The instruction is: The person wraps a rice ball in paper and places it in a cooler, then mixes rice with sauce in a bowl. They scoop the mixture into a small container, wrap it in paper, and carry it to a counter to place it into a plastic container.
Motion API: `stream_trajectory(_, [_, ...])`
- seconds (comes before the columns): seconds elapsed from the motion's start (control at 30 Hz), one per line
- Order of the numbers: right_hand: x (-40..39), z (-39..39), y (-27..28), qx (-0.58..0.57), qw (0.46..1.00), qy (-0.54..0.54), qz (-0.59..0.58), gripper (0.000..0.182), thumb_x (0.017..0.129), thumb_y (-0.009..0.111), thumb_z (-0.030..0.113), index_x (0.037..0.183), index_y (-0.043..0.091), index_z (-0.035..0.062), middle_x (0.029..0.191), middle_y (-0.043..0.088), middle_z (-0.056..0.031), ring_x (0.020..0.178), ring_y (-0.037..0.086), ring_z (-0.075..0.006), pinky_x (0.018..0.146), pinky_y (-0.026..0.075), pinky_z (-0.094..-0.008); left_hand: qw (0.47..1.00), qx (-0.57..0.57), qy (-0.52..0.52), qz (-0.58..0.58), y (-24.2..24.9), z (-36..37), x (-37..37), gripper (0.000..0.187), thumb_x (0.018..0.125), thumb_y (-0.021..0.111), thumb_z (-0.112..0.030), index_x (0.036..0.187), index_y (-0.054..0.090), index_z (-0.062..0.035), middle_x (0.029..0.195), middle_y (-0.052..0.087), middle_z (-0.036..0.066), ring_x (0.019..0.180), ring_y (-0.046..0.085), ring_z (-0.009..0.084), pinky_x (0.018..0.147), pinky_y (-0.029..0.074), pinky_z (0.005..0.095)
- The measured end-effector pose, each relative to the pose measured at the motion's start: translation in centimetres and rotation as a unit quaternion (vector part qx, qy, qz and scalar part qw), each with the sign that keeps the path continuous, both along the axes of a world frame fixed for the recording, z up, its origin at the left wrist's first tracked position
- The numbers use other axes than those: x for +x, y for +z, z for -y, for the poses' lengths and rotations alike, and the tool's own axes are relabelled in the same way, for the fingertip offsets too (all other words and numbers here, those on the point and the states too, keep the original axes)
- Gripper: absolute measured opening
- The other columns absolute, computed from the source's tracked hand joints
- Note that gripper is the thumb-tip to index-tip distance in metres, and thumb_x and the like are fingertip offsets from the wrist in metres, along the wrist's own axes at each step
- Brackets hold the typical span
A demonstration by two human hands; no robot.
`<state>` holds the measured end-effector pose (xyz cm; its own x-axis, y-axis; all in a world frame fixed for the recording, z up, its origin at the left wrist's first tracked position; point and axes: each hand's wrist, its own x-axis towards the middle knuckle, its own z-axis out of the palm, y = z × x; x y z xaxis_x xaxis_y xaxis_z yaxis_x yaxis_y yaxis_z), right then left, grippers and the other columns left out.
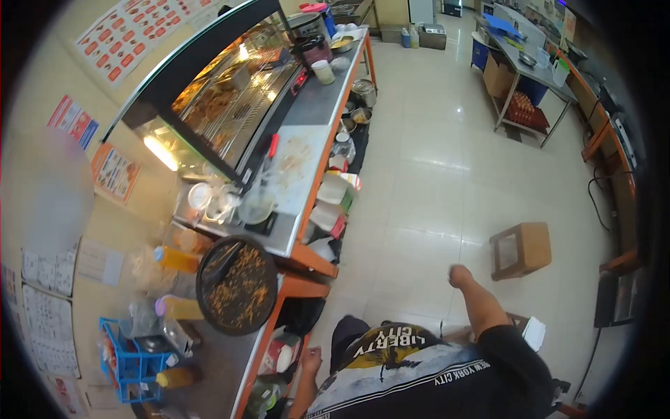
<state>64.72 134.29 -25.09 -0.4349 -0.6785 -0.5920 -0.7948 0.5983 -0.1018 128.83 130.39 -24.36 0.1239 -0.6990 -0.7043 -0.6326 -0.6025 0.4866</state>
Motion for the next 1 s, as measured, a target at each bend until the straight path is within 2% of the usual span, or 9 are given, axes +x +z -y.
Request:
stream_trajectory(0.1, [-7.1,-6.8,-3.0,0.07,0.987,-0.143,-0.037,0.026,0.082,0.067,0.013,0.104,0.074,0.0028,0.117,0.07,-0.0184,0.113,0.067,-0.0316,0.093,0.056,-0.0398,0.993,-0.098,-0.063,0.002,-3.3,7.0,-4.3,0.047,0.093,0.063,-0.046,0.09,0.069,0.0006,0.088,0.071,0.017,0.072,0.069,0.0282,0.075,0.054,0.0416])
stream_trajectory(0.2, [-11.3,-11.0,-7.7,0.178,0.971,-0.153,0.04,0.037,0.082,0.075,0.041,0.099,0.077,0.0086,0.101,0.075,-0.0128,0.093,0.071,-0.0296,0.088,0.056,-0.0401,0.976,-0.017,-0.211,0.053,-5.0,12.4,-8.4,0.053,0.094,0.059,-0.051,0.093,0.071,0.0005,0.091,0.071,0.02,0.078,0.07,0.033,0.078,0.055,0.0419])
stream_trajectory(0.27, [-13.9,-14.6,-16.2,0.202,0.94,-0.15,0.228,0.046,0.099,0.049,0.046,0.096,0.08,0.0123,0.091,0.078,-0.0054,0.076,0.069,-0.0206,0.076,0.056,-0.0376,0.946,0.118,-0.29,0.082,-3.8,16.6,-12.9,0.06,0.094,0.054,-0.055,0.098,0.072,0.0012,0.098,0.071,0.023,0.089,0.07,0.0372,0.085,0.054,0.0431])
stream_trajectory(0.37, [-12.2,-9.7,-7.1,0.102,0.858,-0.424,0.27,0.045,0.093,0.063,0.036,0.123,0.063,0.0023,0.103,0.076,-0.0126,0.085,0.073,-0.0287,0.075,0.058,-0.0393,0.886,0.276,-0.363,0.084,-4.2,24.3,-19.7,0.066,0.094,0.051,-0.059,0.105,0.072,0.0027,0.107,0.07,0.026,0.101,0.068,0.0407,0.092,0.052,0.045])
stream_trajectory(0.43, [-10.7,-4.0,0.0,0.008,0.786,-0.543,0.297,0.044,0.097,0.055,0.037,0.116,0.063,-0.002,0.103,0.075,-0.0163,0.085,0.073,-0.0292,0.074,0.058,-0.0388,0.873,0.281,-0.388,0.088,-6.8,30.3,-24.1,0.068,0.094,0.05,-0.059,0.109,0.07,0.0035,0.11,0.069,0.027,0.105,0.066,0.0418,0.095,0.051,0.0457])
stream_trajectory(0.57, [-12.7,6.5,2.9,-0.04,0.725,-0.61,0.318,0.047,0.097,0.054,0.041,0.114,0.063,-0.0015,0.106,0.074,-0.0178,0.088,0.072,-0.0315,0.077,0.057,-0.0413,0.897,0.159,-0.404,0.083,-13.3,45.2,-36.9,0.072,0.094,0.049,-0.06,0.117,0.068,0.005,0.118,0.067,0.029,0.114,0.063,0.044,0.1,0.048,0.0471])
stream_trajectory(0.63, [-15.3,10.7,3.0,-0.049,0.712,-0.622,0.321,0.048,0.096,0.054,0.043,0.114,0.064,-0.0013,0.107,0.073,-0.0185,0.09,0.071,-0.0327,0.078,0.056,-0.0425,0.863,-0.092,-0.497,0.023,-11.2,54.2,-45.5,0.075,0.093,0.051,-0.061,0.124,0.062,0.0057,0.123,0.064,0.03,0.12,0.06,0.0437,0.105,0.044,0.0458])
stream_trajectory(0.77, [-22.4,17.5,0.6,-0.025,0.716,-0.619,0.322,0.051,0.096,0.054,0.047,0.112,0.064,-0.0008,0.11,0.072,-0.02,0.093,0.07,-0.0349,0.081,0.055,-0.045,0.905,-0.059,-0.419,-0.044,4.4,67.7,-66.3,0.06,0.096,0.056,-0.052,0.118,0.064,0.0028,0.117,0.069,0.022,0.11,0.066,0.035,0.093,0.051,0.0417])
stream_trajectory(1.0, [-50.0,28.7,-12.3,0.144,0.86,-0.439,0.218,0.056,0.095,0.054,0.053,0.11,0.065,0.0001,0.115,0.069,-0.0225,0.099,0.067,-0.0389,0.086,0.053,-0.0493,0.948,-0.062,-0.31,-0.032,-1.7,78.1,-77.3,0.059,0.097,0.055,-0.052,0.121,0.063,0.001,0.117,0.068,0.024,0.112,0.065,0.0351,0.097,0.05,0.0403])
